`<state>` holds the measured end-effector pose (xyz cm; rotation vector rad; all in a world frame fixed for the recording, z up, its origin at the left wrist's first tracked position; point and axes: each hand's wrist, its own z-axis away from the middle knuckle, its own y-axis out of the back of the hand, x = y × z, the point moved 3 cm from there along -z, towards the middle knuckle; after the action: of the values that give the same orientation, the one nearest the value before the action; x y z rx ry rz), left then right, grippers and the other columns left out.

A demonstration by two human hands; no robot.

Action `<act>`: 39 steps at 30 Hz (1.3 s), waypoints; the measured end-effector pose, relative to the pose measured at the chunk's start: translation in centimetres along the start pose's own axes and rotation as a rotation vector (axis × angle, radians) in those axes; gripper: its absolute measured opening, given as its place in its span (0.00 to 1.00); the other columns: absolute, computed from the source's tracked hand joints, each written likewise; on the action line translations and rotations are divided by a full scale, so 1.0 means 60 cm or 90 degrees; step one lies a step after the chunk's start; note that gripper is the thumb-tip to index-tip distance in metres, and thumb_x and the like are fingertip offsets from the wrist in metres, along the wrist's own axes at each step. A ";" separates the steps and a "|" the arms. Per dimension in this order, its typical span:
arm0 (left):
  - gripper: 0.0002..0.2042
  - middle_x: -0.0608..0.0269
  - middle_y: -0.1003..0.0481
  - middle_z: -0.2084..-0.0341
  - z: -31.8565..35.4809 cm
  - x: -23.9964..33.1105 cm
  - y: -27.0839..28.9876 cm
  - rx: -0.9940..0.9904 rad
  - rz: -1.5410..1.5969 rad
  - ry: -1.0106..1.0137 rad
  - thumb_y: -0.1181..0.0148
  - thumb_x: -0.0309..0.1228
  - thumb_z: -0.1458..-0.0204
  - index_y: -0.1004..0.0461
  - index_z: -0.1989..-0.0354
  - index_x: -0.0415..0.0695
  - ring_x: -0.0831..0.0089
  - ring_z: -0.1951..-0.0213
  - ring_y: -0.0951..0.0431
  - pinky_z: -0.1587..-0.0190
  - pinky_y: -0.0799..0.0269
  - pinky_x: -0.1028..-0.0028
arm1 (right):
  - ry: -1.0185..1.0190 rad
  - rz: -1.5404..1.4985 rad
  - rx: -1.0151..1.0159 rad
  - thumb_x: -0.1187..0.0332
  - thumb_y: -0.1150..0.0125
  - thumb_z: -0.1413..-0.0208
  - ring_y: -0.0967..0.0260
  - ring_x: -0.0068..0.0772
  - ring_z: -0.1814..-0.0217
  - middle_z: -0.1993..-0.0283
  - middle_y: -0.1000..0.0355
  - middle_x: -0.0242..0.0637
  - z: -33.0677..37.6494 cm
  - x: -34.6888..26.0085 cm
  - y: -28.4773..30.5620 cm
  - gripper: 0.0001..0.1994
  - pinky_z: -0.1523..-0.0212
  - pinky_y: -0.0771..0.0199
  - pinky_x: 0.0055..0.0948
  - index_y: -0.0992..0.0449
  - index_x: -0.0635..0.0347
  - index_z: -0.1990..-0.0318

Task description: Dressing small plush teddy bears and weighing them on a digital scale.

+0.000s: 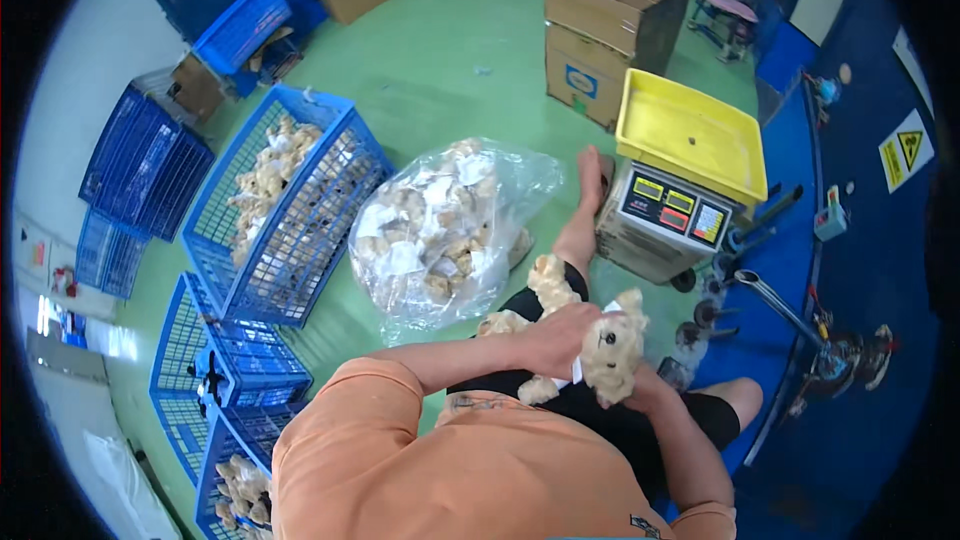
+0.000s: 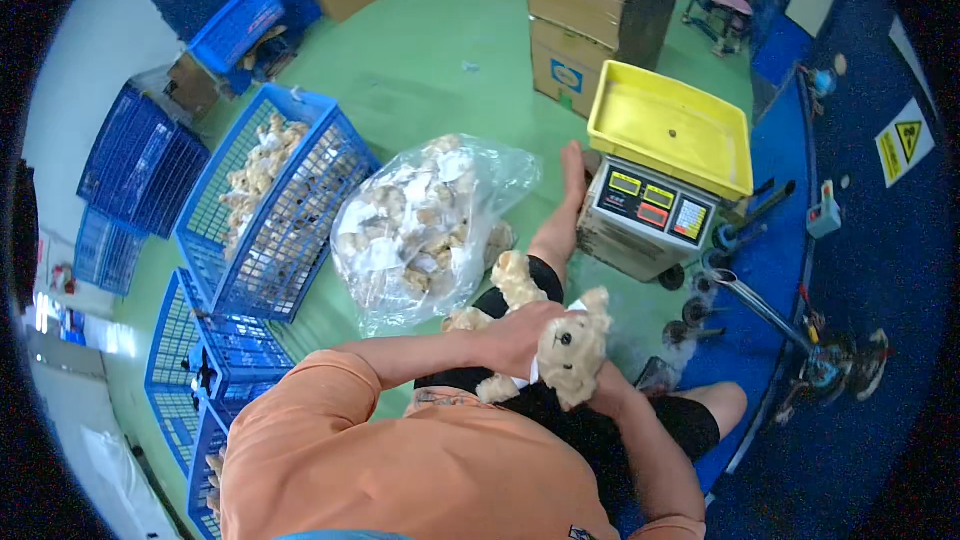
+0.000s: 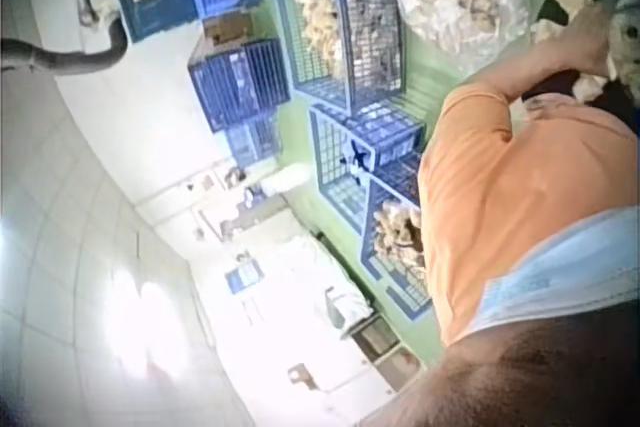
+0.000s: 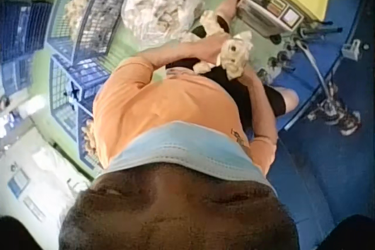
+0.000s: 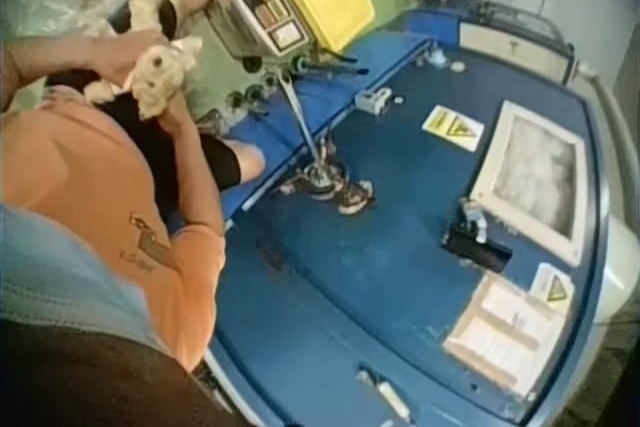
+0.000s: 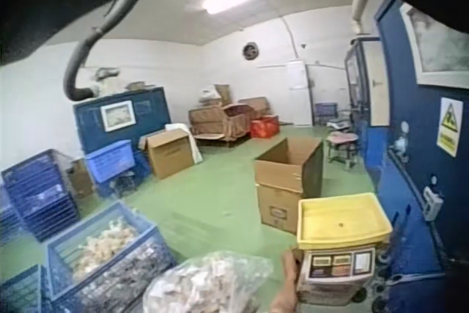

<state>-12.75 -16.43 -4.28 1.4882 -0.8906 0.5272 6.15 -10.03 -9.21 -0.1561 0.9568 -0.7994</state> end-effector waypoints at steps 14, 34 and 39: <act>0.38 0.51 0.31 0.53 0.023 -0.040 -0.015 0.077 -0.065 0.007 0.32 0.40 0.58 0.36 0.36 0.43 0.51 0.53 0.31 0.48 0.36 0.60 | 0.214 -0.087 0.162 0.68 0.48 0.36 0.26 0.28 0.61 0.56 0.23 0.37 0.023 -0.007 -0.032 0.14 0.65 0.28 0.22 0.27 0.61 0.45; 0.11 0.60 0.25 0.66 -0.031 -0.060 -0.009 0.191 0.625 0.202 0.40 0.28 0.47 0.23 0.57 0.36 0.73 0.63 0.27 0.57 0.31 0.73 | 0.214 -0.484 0.084 0.72 0.55 0.34 0.28 0.24 0.61 0.53 0.25 0.37 0.072 -0.048 -0.115 0.17 0.58 0.28 0.25 0.32 0.62 0.39; 0.19 0.59 0.23 0.61 -0.039 -0.020 0.026 0.109 0.753 0.272 0.37 0.28 0.50 0.25 0.48 0.37 0.69 0.53 0.24 0.48 0.29 0.70 | 0.321 -0.199 0.094 0.71 0.53 0.33 0.38 0.19 0.73 0.68 0.29 0.32 0.080 -0.053 -0.092 0.12 0.69 0.35 0.20 0.29 0.63 0.47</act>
<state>-14.26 -13.77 -3.94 0.7865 -1.3362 1.7369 5.86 -12.84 -1.76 0.0297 1.3619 -1.2288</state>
